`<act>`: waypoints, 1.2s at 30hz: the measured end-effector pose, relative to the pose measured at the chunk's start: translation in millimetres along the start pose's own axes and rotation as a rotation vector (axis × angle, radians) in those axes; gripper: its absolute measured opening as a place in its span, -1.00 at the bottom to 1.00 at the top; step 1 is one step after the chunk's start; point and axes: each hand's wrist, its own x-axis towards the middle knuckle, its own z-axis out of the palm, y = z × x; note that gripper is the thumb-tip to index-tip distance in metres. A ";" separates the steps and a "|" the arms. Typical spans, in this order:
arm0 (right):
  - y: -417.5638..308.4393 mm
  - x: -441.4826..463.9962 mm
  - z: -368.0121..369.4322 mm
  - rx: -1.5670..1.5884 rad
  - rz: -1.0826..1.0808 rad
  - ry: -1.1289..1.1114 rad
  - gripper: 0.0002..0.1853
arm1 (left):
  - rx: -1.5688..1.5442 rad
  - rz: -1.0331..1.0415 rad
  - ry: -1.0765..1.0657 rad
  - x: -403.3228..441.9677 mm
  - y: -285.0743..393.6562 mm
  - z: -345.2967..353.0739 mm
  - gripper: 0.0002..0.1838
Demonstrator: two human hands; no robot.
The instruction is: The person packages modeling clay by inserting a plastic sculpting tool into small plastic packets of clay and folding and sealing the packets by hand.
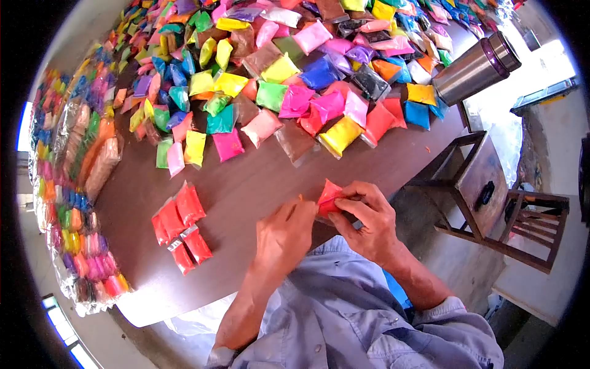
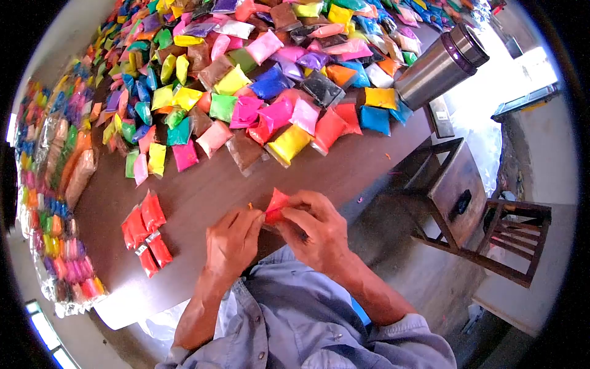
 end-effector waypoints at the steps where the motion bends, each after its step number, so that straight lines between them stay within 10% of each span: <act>1: -1.9 0.4 0.1 -0.004 0.002 0.018 -0.68 | 0.001 -0.002 0.003 3.3 -1.6 1.8 -0.94; 36: 9.8 -9.4 8.9 -0.025 -0.092 0.112 -0.73 | 0.207 0.059 -0.065 29.2 8.7 6.5 -0.91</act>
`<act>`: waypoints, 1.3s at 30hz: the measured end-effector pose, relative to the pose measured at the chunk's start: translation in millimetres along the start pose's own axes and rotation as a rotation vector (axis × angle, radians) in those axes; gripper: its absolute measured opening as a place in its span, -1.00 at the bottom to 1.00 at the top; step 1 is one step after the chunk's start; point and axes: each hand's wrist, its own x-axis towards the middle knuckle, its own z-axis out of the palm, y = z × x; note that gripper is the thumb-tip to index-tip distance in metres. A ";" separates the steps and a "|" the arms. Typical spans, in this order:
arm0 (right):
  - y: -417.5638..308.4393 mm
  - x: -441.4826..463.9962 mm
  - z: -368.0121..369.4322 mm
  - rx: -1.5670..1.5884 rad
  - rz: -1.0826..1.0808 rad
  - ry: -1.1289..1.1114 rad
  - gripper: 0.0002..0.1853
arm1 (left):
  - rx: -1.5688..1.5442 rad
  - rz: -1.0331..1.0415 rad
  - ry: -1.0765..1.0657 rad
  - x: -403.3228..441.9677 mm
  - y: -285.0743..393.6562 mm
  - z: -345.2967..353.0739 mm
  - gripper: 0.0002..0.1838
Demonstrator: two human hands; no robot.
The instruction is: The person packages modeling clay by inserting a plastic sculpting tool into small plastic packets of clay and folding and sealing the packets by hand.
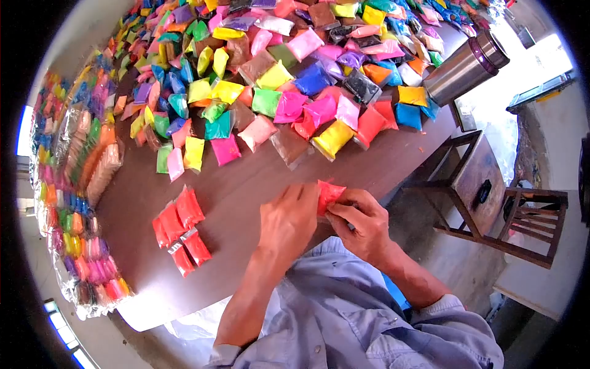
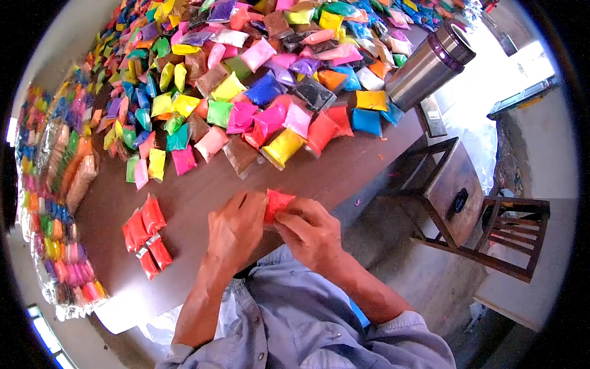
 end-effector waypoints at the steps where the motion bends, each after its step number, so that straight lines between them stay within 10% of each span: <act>1: -0.4 -1.2 0.8 -0.006 -0.005 0.005 -0.73 | 0.001 0.002 0.002 1.6 -1.3 0.6 -0.91; 39: -0.5 -3.0 4.4 -0.107 -0.114 0.036 -0.74 | -0.112 -0.046 -0.047 4.4 -16.6 -4.7 -0.97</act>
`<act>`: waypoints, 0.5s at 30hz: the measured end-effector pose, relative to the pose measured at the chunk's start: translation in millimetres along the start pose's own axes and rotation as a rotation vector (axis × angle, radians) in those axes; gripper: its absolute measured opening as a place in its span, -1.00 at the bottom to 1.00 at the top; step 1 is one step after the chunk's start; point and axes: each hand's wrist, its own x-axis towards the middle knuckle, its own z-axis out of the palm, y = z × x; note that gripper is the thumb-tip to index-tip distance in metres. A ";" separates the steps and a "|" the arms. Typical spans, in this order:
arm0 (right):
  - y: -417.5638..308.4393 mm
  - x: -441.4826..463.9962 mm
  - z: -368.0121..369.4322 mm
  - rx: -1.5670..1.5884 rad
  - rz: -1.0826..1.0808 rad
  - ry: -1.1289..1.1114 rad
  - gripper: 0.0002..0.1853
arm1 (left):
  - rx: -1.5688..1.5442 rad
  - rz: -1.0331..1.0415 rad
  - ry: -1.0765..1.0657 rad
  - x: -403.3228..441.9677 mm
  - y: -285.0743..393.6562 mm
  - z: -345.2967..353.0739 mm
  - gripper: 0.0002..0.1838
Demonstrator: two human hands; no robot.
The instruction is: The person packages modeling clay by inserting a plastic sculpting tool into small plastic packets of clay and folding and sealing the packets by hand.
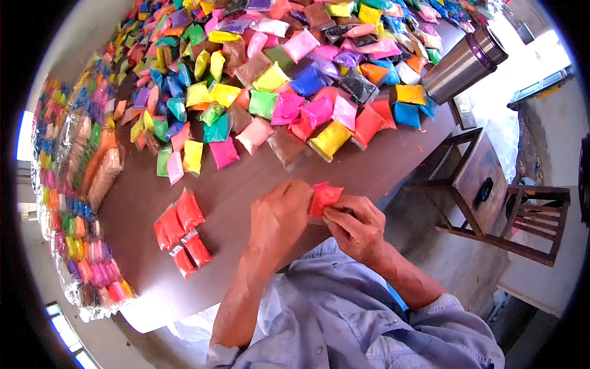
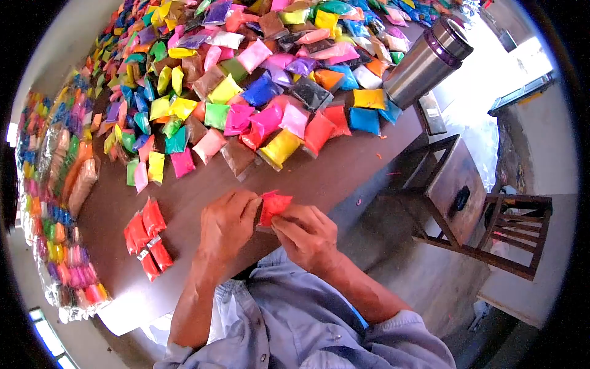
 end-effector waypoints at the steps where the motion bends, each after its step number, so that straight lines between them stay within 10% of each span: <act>1: 0.3 -1.6 -1.0 0.004 -0.001 -0.008 -0.74 | -0.002 0.005 0.002 1.6 -2.9 2.6 -0.97; 15: -0.2 -5.2 -3.1 0.022 0.011 -0.020 -0.73 | -0.097 -0.089 0.156 -1.8 0.4 8.7 -0.95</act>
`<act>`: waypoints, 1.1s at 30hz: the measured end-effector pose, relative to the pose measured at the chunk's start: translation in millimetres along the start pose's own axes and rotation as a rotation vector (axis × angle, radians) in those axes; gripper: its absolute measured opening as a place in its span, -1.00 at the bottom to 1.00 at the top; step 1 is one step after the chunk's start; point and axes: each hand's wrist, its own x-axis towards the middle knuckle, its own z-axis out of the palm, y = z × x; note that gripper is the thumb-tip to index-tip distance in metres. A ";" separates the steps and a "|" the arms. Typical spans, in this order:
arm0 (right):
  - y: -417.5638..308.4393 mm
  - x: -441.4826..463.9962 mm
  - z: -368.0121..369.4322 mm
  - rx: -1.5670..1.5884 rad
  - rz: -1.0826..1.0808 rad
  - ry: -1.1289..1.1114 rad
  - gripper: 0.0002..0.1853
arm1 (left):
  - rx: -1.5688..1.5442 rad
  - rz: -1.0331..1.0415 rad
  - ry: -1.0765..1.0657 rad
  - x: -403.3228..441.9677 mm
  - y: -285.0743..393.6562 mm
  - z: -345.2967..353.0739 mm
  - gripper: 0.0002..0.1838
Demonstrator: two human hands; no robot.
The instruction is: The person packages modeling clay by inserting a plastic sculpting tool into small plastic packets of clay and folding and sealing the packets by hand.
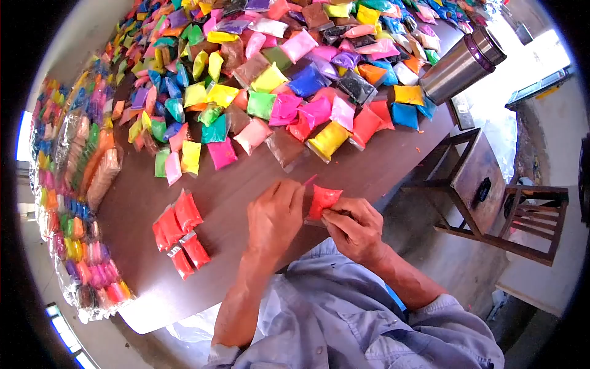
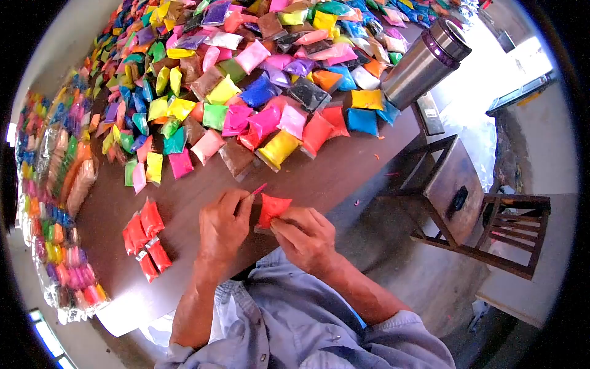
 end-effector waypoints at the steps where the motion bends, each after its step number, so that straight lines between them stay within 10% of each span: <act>1: 0.2 1.4 0.3 0.003 -0.002 0.001 -0.72 | -0.024 -0.003 0.020 1.3 0.2 -1.0 -0.94; 33: 4.0 -5.6 7.1 0.002 -0.021 0.077 -0.72 | 0.203 0.151 -0.172 0.6 23.8 -9.6 -0.94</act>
